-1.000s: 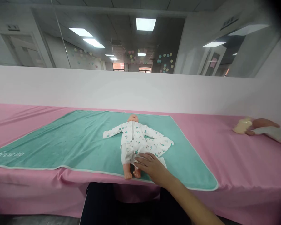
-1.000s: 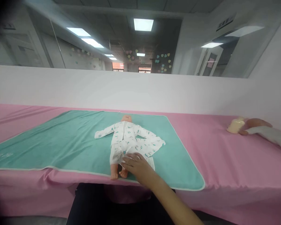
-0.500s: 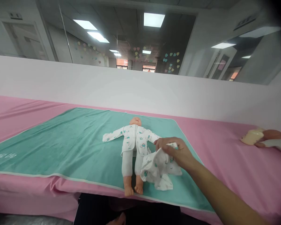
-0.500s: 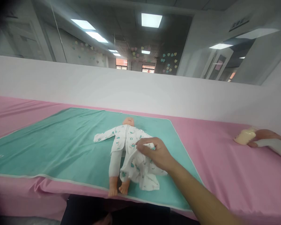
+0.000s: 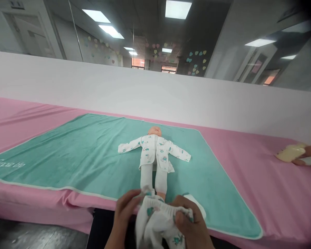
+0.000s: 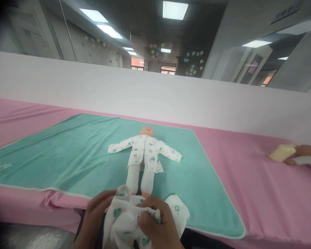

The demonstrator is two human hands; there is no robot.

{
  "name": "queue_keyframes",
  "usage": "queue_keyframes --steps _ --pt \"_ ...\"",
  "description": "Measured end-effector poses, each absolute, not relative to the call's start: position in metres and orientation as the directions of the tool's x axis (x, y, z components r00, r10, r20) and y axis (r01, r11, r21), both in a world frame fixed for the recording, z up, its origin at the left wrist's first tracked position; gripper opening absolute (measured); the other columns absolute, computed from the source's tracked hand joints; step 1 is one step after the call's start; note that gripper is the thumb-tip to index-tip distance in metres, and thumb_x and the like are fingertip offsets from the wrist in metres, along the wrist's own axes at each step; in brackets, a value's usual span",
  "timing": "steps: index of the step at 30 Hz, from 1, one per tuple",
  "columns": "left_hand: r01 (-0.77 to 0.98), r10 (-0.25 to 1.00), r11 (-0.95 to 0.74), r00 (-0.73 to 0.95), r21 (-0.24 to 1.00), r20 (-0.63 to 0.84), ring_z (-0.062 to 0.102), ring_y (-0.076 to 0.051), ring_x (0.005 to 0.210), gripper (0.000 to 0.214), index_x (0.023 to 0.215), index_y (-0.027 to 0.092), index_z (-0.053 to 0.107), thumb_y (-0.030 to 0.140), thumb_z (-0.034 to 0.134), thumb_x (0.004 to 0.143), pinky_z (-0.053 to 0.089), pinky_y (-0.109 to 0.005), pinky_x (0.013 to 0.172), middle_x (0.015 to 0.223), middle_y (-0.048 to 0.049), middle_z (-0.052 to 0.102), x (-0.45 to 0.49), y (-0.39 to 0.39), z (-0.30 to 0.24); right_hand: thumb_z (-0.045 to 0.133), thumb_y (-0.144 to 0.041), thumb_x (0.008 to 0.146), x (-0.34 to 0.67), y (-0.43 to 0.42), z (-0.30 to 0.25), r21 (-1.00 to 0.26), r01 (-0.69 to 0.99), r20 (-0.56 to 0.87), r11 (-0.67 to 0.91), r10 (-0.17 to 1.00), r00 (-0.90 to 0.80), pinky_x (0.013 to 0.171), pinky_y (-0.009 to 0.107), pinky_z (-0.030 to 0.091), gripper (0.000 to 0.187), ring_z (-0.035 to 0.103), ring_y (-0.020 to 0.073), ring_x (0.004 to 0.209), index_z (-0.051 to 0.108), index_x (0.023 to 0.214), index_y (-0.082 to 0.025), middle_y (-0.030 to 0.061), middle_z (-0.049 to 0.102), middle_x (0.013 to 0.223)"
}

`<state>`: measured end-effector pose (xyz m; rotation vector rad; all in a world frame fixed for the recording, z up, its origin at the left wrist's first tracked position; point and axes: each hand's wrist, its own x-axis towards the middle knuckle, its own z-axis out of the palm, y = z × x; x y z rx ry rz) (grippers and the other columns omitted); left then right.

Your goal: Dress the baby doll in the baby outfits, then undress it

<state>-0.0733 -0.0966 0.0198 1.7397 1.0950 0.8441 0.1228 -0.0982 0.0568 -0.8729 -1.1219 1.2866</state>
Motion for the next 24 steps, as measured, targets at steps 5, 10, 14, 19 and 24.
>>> queue_keyframes --steps 5,10,14,19,24 --pt "0.034 0.862 -0.295 0.440 0.955 0.251 0.059 -0.024 0.095 0.013 0.089 0.022 0.066 0.026 0.063 0.077 0.050 -0.031 0.080 0.099 -0.0057 0.065 -0.066 -0.085 0.057 0.065 -0.051 0.073 0.133 -0.091 0.048 -0.983 -0.154 0.119 0.096 0.982 -0.147 0.053 0.024 0.036 0.034 0.041 0.0113 0.056 0.059 0.068 -0.018 -0.0002 0.047 0.062" --pt "-0.356 0.945 0.237 0.299 0.904 -0.130 0.055 -0.011 0.059 0.023 0.077 0.019 0.056 0.034 0.071 0.071 0.045 -0.018 0.053 0.071 0.0023 0.059 -0.080 -0.081 0.091 0.059 -0.058 0.074 0.170 -0.085 0.060 -0.962 -0.216 0.241 0.166 0.887 -0.393 0.050 0.024 0.033 0.051 0.032 0.0085 0.045 0.037 0.049 -0.020 -0.0052 0.032 0.048" --pt "-0.552 0.918 0.299 0.390 0.778 -0.076 0.046 -0.008 0.047 0.034 0.065 0.019 0.042 0.035 0.072 0.068 0.039 -0.017 0.044 0.055 0.0046 0.047 -0.084 -0.083 0.107 0.064 -0.059 0.066 0.171 -0.095 0.095 -0.926 -0.046 0.270 0.375 0.571 -0.775 0.053 0.025 0.038 0.051 0.035 0.0089 0.044 0.039 0.044 -0.021 -0.0057 0.035 0.044" --pt "-0.330 0.874 0.237 0.483 0.914 -0.052 0.045 -0.009 0.052 0.028 0.069 0.019 0.046 0.036 0.068 0.072 0.038 -0.018 0.048 0.063 0.0031 0.052 -0.086 -0.092 0.112 0.062 -0.036 0.079 0.159 -0.095 0.124 -0.784 0.283 0.094 0.553 0.557 -0.825 0.053 0.022 0.037 0.017 0.043 0.0100 0.051 0.066 0.070 -0.022 -0.0039 0.052 0.055" --pt "0.193 0.743 0.033 0.652 0.981 -0.153 0.058 -0.022 0.083 0.030 0.090 0.023 0.068 0.022 0.076 0.061 0.046 -0.024 0.070 0.086 -0.0018 0.065 -0.080 -0.094 0.111 0.063 -0.052 0.076 0.165 -0.069 0.076 -0.973 -0.178 0.221 0.147 0.811 -0.541 0.052 0.022 0.038 0.033 0.046 0.0111 0.054 0.062 0.068 -0.019 -0.0009 0.052 0.062"
